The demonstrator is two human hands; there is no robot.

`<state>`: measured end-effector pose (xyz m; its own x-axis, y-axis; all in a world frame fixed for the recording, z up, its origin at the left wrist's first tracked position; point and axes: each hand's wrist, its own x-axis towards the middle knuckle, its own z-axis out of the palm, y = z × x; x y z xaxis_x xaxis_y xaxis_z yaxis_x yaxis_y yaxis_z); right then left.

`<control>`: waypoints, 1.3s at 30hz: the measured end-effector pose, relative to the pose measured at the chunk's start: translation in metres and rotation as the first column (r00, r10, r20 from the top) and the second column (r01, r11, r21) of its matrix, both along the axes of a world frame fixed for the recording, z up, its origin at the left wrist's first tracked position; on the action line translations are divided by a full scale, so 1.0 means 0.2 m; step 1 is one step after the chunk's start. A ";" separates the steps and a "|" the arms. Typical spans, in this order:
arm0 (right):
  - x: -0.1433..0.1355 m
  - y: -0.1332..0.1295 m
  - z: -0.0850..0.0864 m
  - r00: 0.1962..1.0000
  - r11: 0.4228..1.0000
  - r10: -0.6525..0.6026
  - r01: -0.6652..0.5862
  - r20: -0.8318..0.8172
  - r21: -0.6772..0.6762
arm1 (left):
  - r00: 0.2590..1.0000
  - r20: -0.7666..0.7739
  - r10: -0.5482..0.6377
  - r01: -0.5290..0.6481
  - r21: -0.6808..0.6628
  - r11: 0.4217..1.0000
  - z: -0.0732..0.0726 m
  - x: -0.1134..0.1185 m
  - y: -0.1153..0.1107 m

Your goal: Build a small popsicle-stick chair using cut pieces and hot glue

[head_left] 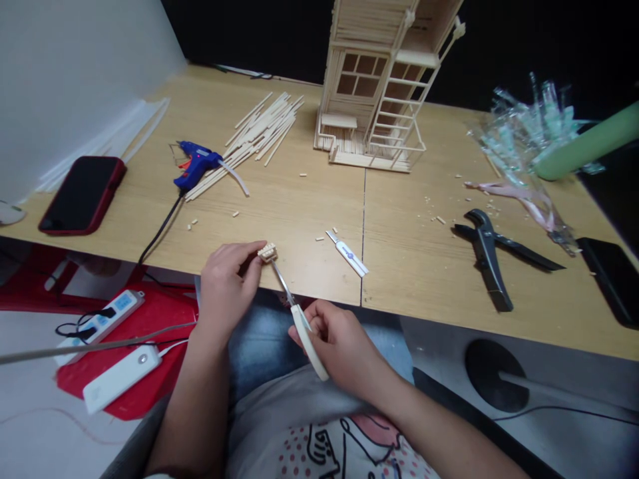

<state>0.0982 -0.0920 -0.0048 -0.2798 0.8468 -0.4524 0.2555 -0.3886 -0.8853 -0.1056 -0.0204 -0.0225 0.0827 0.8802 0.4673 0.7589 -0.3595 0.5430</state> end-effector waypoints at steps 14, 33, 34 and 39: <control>-0.03 -0.02 -0.02 1.000 1.000 0.007 -0.007 0.003 0.002 | 0.999 0.003 0.048 -0.048 0.024 0.999 -0.02 0.01 -0.02; 0.00 -0.08 0.01 0.999 0.999 -0.025 0.023 -0.042 -0.026 | 0.976 0.141 0.167 -0.177 0.067 0.982 -0.03 0.02 -0.10; 0.01 -0.08 0.03 0.999 1.000 -0.025 0.024 -0.040 -0.016 | 0.958 0.201 0.205 -0.230 0.109 0.967 -0.02 0.04 -0.12; 0.07 -0.11 0.14 0.999 1.000 0.004 -0.003 -0.038 0.007 | 0.932 0.326 0.159 -0.219 0.158 0.963 0.02 0.14 -0.21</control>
<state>0.1123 -0.1132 0.0235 -0.2998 0.8488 -0.4354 0.2227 -0.3815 -0.8971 -0.0767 -0.0617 -0.0183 -0.2510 0.7585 0.6014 0.6296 -0.3440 0.6966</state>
